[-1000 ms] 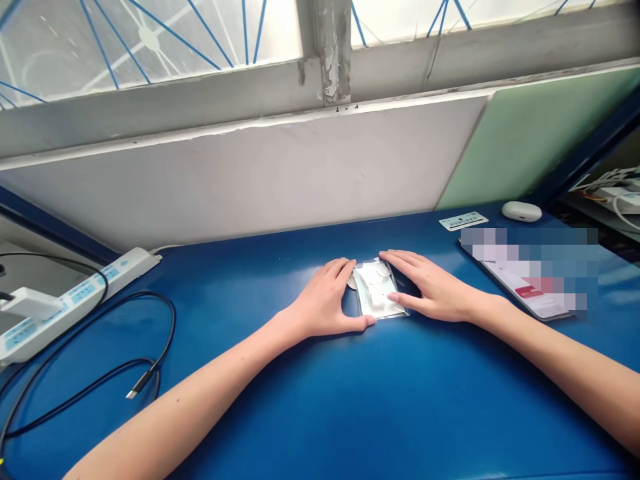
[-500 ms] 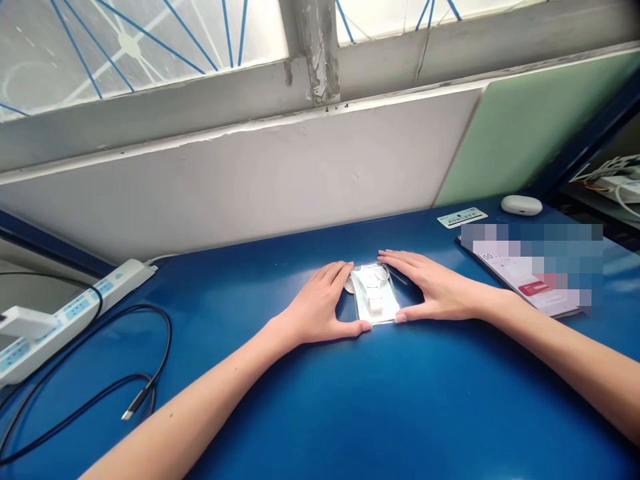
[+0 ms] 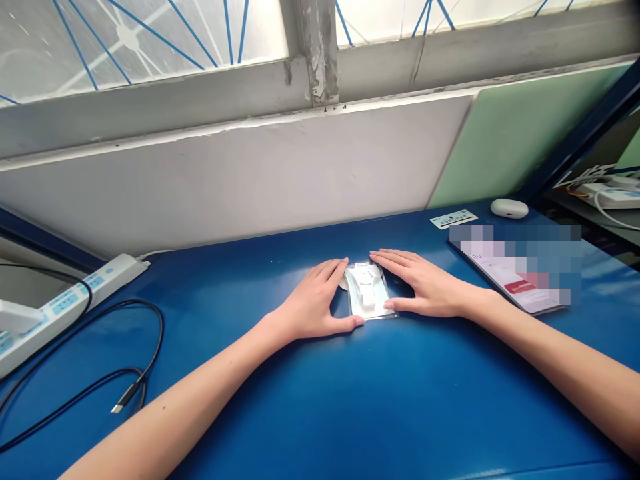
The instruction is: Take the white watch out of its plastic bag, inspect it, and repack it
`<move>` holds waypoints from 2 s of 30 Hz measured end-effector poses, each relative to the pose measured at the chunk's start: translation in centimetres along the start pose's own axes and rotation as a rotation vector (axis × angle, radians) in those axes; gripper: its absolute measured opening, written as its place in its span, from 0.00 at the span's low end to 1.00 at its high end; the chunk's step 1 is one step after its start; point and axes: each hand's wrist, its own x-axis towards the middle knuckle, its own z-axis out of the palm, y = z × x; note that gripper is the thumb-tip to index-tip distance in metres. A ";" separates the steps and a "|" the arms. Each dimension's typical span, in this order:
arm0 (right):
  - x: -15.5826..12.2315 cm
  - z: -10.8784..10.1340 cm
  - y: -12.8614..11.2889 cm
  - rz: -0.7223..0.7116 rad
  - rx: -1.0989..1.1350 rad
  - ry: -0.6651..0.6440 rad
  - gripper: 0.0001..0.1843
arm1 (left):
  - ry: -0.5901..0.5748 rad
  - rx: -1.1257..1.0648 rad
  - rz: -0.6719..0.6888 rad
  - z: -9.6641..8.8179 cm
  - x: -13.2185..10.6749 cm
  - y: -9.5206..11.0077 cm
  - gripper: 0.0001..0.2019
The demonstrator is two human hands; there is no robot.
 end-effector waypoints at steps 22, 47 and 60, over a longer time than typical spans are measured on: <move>0.4 -1.2 -1.2 -0.004 0.050 0.136 0.24 | 0.034 0.044 -0.047 0.5 0.0 -0.4 0.43; 0.1 -1.3 -0.3 0.059 0.043 0.059 0.37 | 0.067 0.063 -0.078 0.5 0.2 0.0 0.36; -0.3 -1.2 0.7 0.060 0.054 0.026 0.38 | 0.079 0.061 -0.069 0.8 0.1 -0.2 0.36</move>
